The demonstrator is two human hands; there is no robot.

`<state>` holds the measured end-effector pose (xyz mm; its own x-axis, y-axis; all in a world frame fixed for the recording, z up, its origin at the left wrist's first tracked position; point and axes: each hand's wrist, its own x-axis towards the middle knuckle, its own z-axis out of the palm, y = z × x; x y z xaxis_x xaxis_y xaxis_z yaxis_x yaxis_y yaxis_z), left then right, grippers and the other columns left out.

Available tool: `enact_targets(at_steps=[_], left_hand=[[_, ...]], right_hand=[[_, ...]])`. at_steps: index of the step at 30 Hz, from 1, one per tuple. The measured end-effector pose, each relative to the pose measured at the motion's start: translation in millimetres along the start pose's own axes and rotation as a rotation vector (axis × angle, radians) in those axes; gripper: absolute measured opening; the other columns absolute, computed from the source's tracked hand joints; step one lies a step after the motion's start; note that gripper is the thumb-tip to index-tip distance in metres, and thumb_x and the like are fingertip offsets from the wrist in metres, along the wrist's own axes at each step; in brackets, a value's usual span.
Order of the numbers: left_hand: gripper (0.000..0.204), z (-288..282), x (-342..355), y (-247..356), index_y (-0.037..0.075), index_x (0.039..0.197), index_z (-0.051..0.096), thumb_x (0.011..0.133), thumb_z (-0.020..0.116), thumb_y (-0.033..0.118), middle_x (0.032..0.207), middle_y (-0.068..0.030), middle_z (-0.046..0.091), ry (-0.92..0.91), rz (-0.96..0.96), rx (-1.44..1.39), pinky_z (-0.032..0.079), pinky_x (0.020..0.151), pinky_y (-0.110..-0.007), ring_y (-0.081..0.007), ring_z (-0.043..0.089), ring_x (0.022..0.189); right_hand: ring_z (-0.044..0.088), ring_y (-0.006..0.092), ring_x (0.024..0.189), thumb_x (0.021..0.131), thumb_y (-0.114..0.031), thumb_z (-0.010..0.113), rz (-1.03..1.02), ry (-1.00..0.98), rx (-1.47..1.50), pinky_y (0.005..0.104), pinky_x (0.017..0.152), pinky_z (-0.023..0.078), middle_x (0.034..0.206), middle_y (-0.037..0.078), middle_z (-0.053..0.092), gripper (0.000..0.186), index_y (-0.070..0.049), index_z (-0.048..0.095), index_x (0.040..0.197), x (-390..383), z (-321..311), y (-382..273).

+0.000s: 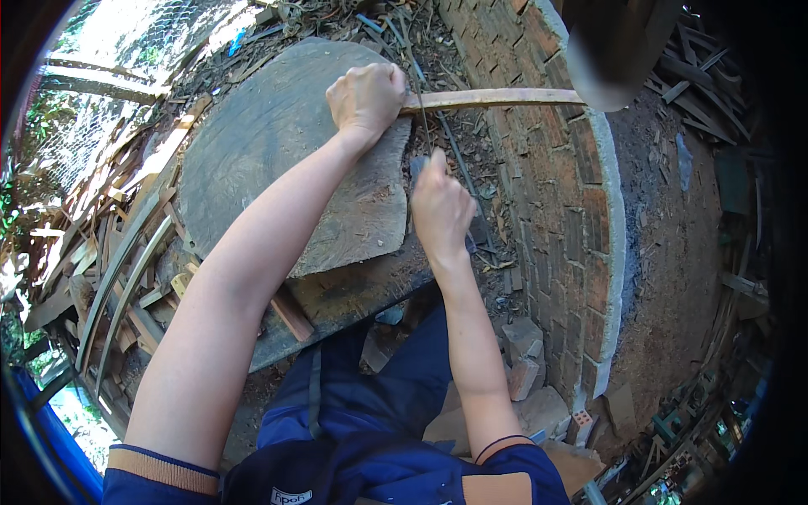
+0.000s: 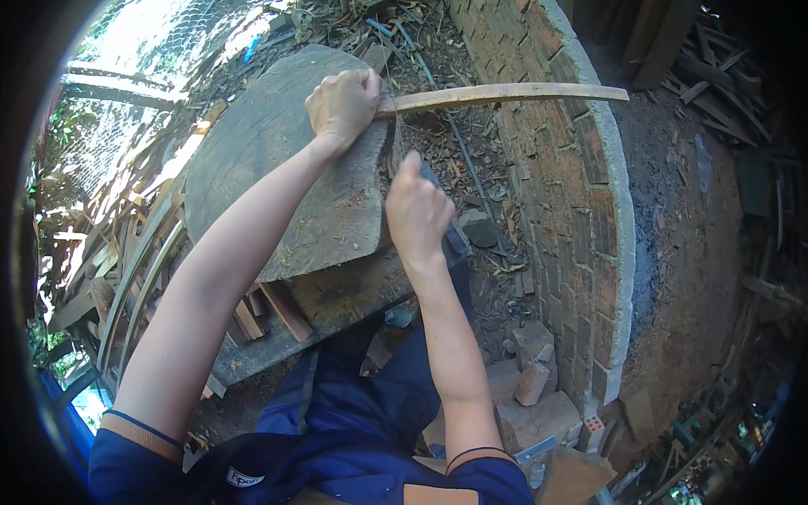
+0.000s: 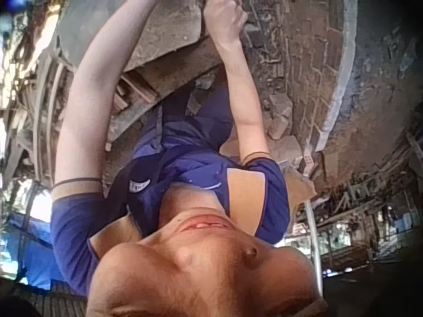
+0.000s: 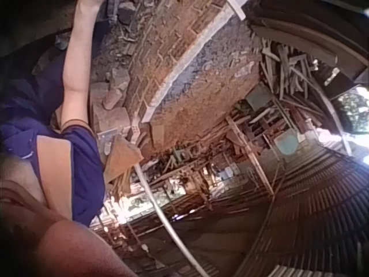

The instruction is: Sawing a thin piece of wood using a handsaw.

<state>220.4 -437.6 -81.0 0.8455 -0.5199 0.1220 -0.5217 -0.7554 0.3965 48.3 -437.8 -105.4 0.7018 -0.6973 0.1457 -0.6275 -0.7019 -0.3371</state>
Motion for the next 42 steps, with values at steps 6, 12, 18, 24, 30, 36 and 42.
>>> enact_targets(at_steps=[6,12,18,24,30,36,42], left_hand=[[0.033,-2,2,-8,0.017,0.076,0.075,0.09,0.049,0.033,0.079,-0.0144,0.071,-0.021,-0.016,0.017,0.054,0.068,-0.043,-0.0335,0.07,0.073],[0.035,3,0,-5,0.015,0.077,0.074,0.09,0.05,0.037,0.08,-0.0161,0.07,-0.007,-0.012,-0.004,0.053,0.071,-0.046,-0.037,0.069,0.079],[0.036,3,0,-7,0.011,0.075,0.074,0.088,0.051,0.034,0.076,-0.0169,0.07,0.028,0.011,-0.02,0.054,0.068,-0.044,-0.0344,0.07,0.072],[0.034,5,-1,-5,0.014,0.071,0.074,0.089,0.053,0.035,0.071,-0.0146,0.069,0.025,0.008,-0.024,0.054,0.061,-0.042,-0.0314,0.07,0.066],[0.035,3,1,-4,0.016,0.073,0.074,0.091,0.051,0.035,0.071,-0.0144,0.069,-0.026,-0.018,-0.057,0.054,0.063,-0.043,-0.034,0.069,0.068],[0.036,6,0,-4,0.014,0.077,0.075,0.091,0.05,0.037,0.075,-0.0155,0.07,-0.017,-0.017,-0.031,0.054,0.065,-0.044,-0.0349,0.07,0.071],[0.041,5,-4,-7,0.009,0.071,0.073,0.091,0.05,0.036,0.074,-0.0144,0.07,0.091,0.058,-0.014,0.054,0.063,-0.043,-0.0327,0.07,0.066]], right_hand=[[0.067,0.0345,0.055,0.091,-0.01,0.051,-0.038,0.028,0.0,0.0474,0.048,0.053,0.057,0.017,0.063,0.004,-0.006,0.051,0.09,-6,-3,-3],[0.067,0.0357,0.055,0.091,-0.011,0.051,-0.005,-0.012,0.023,0.0474,0.047,0.053,0.057,0.018,0.064,0.006,-0.005,0.051,0.089,1,-7,-5],[0.068,0.0354,0.058,0.093,-0.011,0.048,-0.04,0.034,0.012,0.0482,0.051,0.054,0.06,0.018,0.065,0.006,-0.005,0.05,0.091,29,-2,-16],[0.067,0.038,0.058,0.095,-0.015,0.049,0.034,0.002,0.007,0.0507,0.052,0.053,0.06,0.019,0.064,0.01,-0.006,0.049,0.095,28,-1,-20],[0.067,0.0398,0.061,0.095,-0.016,0.05,0.062,-0.013,0.007,0.0527,0.054,0.053,0.063,0.021,0.065,0.012,-0.004,0.049,0.096,33,1,-22],[0.068,0.0442,0.075,0.097,-0.02,0.046,0.152,-0.174,0.101,0.0546,0.067,0.054,0.074,0.026,0.067,0.019,-0.002,0.052,0.098,41,-31,-25],[0.062,0.0491,0.091,0.099,-0.025,0.042,0.194,-0.284,0.34,0.0577,0.08,0.047,0.091,0.031,0.065,0.029,0.0,0.058,0.096,50,-35,-23]])
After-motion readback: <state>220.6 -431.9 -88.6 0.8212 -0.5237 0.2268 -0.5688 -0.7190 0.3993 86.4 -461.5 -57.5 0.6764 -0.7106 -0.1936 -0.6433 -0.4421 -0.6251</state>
